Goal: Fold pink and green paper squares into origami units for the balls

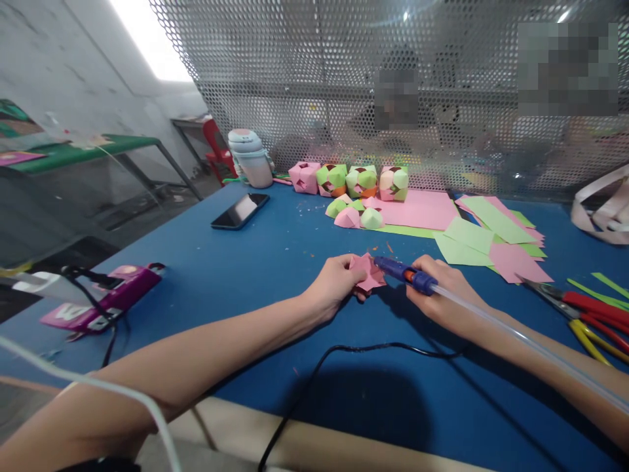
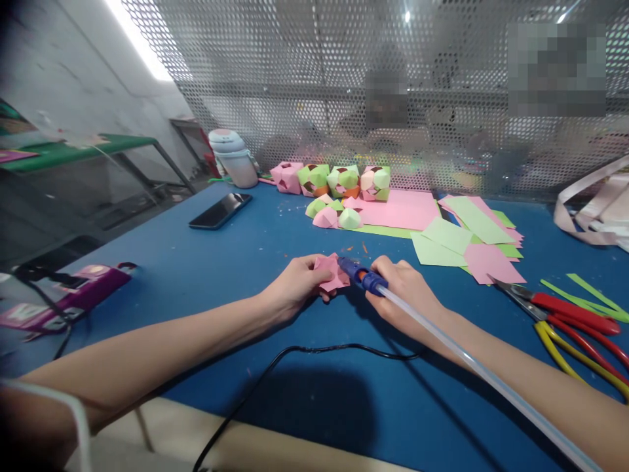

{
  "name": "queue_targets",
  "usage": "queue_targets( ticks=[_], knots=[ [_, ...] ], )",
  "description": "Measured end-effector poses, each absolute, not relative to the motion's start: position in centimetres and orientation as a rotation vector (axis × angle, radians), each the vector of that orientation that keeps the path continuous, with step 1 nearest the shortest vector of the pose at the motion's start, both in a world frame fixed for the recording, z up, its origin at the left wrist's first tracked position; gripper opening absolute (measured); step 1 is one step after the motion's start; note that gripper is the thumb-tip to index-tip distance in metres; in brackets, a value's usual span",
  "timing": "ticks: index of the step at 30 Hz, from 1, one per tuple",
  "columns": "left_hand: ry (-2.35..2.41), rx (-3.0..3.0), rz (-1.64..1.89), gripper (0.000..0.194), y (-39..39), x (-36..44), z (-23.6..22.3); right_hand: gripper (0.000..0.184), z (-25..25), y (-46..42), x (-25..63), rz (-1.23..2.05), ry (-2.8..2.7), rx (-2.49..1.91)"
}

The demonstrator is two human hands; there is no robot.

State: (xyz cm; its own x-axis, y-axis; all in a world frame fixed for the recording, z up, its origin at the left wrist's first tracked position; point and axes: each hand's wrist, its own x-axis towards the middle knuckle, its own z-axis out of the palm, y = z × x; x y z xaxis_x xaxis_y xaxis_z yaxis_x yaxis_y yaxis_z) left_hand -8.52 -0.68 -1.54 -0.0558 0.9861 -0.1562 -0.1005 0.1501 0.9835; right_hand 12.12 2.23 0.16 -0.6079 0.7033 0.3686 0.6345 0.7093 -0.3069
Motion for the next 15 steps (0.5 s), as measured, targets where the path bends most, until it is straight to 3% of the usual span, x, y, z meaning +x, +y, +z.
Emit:
queue_targets(
  ticks=[15],
  knots=[
    [1.250,0.987,1.184,0.010,-0.66,-8.55,-1.56,0.008,0.31,2.07,12.03,0.302,-2.362,-1.123]
  ],
)
